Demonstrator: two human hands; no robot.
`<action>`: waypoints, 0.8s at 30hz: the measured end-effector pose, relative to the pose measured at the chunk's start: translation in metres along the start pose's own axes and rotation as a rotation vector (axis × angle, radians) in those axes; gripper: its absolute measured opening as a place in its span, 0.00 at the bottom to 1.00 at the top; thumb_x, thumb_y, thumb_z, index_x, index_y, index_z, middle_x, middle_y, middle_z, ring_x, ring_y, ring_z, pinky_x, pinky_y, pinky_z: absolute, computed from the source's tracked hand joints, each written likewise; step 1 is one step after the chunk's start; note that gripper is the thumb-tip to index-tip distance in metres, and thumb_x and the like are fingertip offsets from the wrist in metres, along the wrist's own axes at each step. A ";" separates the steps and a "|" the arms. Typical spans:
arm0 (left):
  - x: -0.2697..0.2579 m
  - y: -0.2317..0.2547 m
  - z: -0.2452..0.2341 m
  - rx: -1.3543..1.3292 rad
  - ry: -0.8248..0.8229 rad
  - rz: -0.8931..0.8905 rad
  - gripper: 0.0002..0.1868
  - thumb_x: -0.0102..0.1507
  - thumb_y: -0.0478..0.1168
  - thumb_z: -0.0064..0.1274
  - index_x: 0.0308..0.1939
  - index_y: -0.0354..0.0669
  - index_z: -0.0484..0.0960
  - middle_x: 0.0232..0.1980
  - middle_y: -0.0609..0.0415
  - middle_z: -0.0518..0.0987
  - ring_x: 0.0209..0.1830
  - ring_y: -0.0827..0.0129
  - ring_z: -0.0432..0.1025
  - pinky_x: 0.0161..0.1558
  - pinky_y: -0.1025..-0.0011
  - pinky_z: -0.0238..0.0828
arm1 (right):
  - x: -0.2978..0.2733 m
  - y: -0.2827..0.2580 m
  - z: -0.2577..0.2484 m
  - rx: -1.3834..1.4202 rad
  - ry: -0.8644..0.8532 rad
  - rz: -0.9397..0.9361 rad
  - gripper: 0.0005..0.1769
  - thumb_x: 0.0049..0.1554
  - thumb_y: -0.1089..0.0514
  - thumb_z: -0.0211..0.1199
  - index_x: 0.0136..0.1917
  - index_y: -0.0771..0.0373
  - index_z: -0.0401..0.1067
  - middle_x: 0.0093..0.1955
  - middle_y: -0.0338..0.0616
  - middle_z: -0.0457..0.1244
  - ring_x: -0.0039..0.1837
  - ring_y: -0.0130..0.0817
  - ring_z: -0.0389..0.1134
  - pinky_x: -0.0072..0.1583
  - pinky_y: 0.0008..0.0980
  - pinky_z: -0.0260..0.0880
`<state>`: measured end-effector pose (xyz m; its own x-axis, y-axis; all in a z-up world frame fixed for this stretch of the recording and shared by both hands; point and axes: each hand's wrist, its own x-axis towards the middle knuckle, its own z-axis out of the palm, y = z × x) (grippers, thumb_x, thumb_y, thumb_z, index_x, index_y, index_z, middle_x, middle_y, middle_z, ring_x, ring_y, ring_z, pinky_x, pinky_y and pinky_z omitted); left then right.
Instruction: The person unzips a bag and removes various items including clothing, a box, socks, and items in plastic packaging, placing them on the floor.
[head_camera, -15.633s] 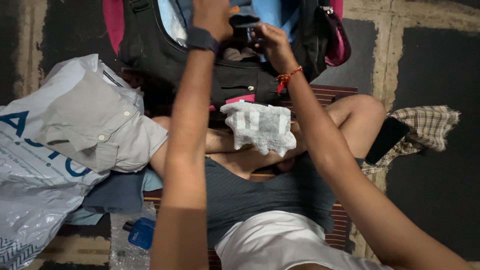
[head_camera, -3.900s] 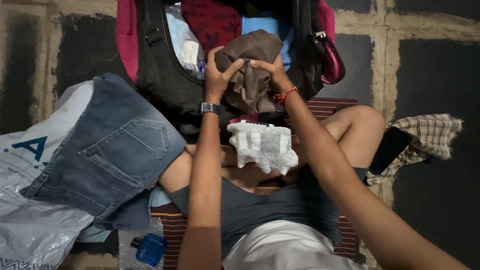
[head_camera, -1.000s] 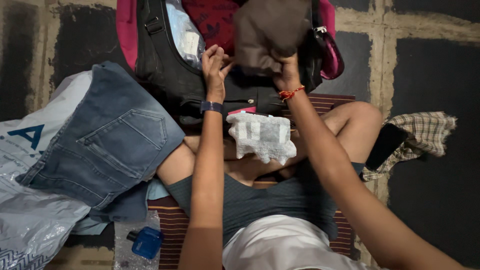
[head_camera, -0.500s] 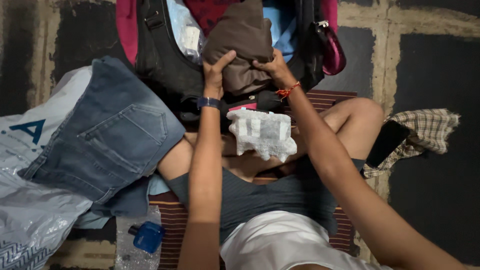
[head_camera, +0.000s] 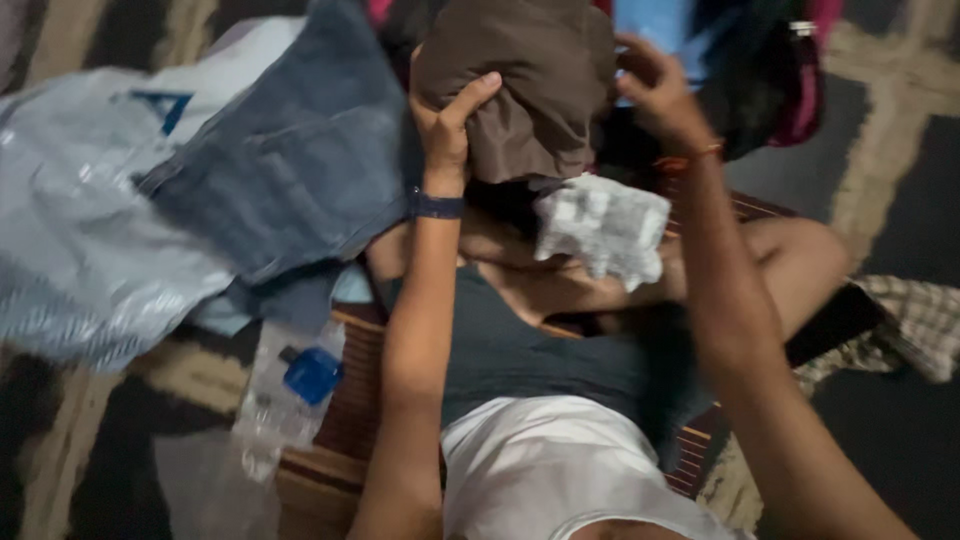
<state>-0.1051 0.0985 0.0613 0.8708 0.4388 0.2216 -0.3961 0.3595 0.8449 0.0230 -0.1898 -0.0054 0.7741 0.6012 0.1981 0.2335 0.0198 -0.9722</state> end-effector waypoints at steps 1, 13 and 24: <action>-0.006 0.011 -0.011 0.009 0.020 0.010 0.28 0.58 0.30 0.69 0.60 0.34 0.76 0.56 0.49 0.79 0.56 0.61 0.73 0.63 0.66 0.70 | -0.004 -0.026 -0.005 -0.006 -0.037 0.001 0.39 0.64 0.38 0.65 0.78 0.63 0.65 0.72 0.49 0.65 0.73 0.37 0.68 0.71 0.39 0.71; -0.068 0.093 -0.080 0.123 0.125 0.045 0.25 0.59 0.30 0.67 0.59 0.32 0.79 0.56 0.49 0.80 0.56 0.62 0.75 0.63 0.68 0.70 | -0.001 -0.208 0.057 -0.395 -0.212 -0.358 0.22 0.67 0.55 0.69 0.70 0.66 0.71 0.67 0.49 0.67 0.70 0.39 0.69 0.71 0.39 0.69; -0.085 0.087 -0.090 0.775 0.044 -0.312 0.44 0.52 0.48 0.70 0.67 0.38 0.66 0.58 0.42 0.79 0.55 0.59 0.77 0.55 0.64 0.78 | -0.008 -0.190 0.096 -0.570 -0.312 -0.187 0.27 0.61 0.51 0.71 0.68 0.66 0.73 0.64 0.50 0.69 0.65 0.42 0.71 0.60 0.37 0.75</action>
<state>-0.2403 0.1669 0.0721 0.8890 0.4501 -0.0837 0.1875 -0.1912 0.9635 -0.0845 -0.1216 0.1652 0.5046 0.8327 0.2278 0.6871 -0.2276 -0.6900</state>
